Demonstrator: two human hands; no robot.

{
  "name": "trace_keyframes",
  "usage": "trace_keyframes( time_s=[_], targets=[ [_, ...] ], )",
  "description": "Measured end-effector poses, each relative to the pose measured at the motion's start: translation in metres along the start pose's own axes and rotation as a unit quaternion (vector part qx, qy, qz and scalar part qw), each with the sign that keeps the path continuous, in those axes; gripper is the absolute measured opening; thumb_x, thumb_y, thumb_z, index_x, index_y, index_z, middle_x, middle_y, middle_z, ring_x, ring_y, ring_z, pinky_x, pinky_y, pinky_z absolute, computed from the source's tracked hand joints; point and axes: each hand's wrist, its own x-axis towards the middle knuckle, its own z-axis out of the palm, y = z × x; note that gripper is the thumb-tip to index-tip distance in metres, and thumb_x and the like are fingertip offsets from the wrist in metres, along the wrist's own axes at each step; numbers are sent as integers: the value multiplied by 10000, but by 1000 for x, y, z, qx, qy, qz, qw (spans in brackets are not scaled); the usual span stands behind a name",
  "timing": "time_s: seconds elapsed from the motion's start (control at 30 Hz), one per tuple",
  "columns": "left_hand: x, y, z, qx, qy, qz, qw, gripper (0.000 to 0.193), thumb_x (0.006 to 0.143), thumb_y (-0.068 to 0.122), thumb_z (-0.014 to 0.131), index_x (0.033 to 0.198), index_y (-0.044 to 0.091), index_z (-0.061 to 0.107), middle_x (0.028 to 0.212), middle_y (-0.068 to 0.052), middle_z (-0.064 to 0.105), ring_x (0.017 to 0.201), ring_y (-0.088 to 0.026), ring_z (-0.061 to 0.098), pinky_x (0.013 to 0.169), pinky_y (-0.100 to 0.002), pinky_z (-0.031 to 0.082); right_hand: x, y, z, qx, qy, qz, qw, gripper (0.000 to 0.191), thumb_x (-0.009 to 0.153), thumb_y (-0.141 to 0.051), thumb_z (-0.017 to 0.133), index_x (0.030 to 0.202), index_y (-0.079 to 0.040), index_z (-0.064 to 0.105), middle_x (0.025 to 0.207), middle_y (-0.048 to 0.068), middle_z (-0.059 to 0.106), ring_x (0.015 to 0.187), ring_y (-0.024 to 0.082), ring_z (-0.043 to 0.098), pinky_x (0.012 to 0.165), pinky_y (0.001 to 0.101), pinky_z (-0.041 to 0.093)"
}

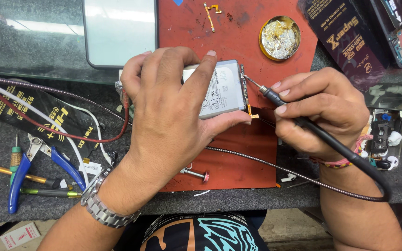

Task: The person solders a flexible ribbon cable to a Samsung mobile phone battery using a soldering iron and solder. They repeatedly heat the contacts and apply solder to secure the connection.

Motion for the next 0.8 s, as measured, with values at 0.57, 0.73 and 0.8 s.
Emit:
trace_keyframes(
  time_s=[0.57, 0.73, 0.8],
  targets=[
    [0, 0, 0, -4, -5, -6, 1000, 790, 777, 594, 857, 1287, 30, 644, 1187, -140, 549, 1181, -333, 489, 1035, -549, 309, 1, 2, -1, -1, -3, 0, 1000, 183, 757, -7, 817, 888, -20, 689, 983, 127, 630, 1001, 265, 720, 879, 325, 623],
    [0, 0, 0, -1, -2, -3, 1000, 789, 782, 593, 857, 1294, 34, 639, 1196, -140, 549, 1185, -334, 487, 1041, -549, 308, 0, -1, 1, -11, 0, 6, 1000, 172, 764, 4, 809, 878, -15, 682, 979, 122, 627, 999, 269, 729, 840, 303, 625],
    [0, 0, 0, -2, -3, -3, 1000, 788, 782, 594, 856, 1296, 36, 639, 1195, -143, 549, 1187, -335, 487, 1038, -549, 307, 0, -1, 1, -15, 0, 6, 1000, 171, 767, 7, 807, 879, -12, 680, 976, 120, 623, 999, 271, 732, 834, 303, 625]
  ],
)
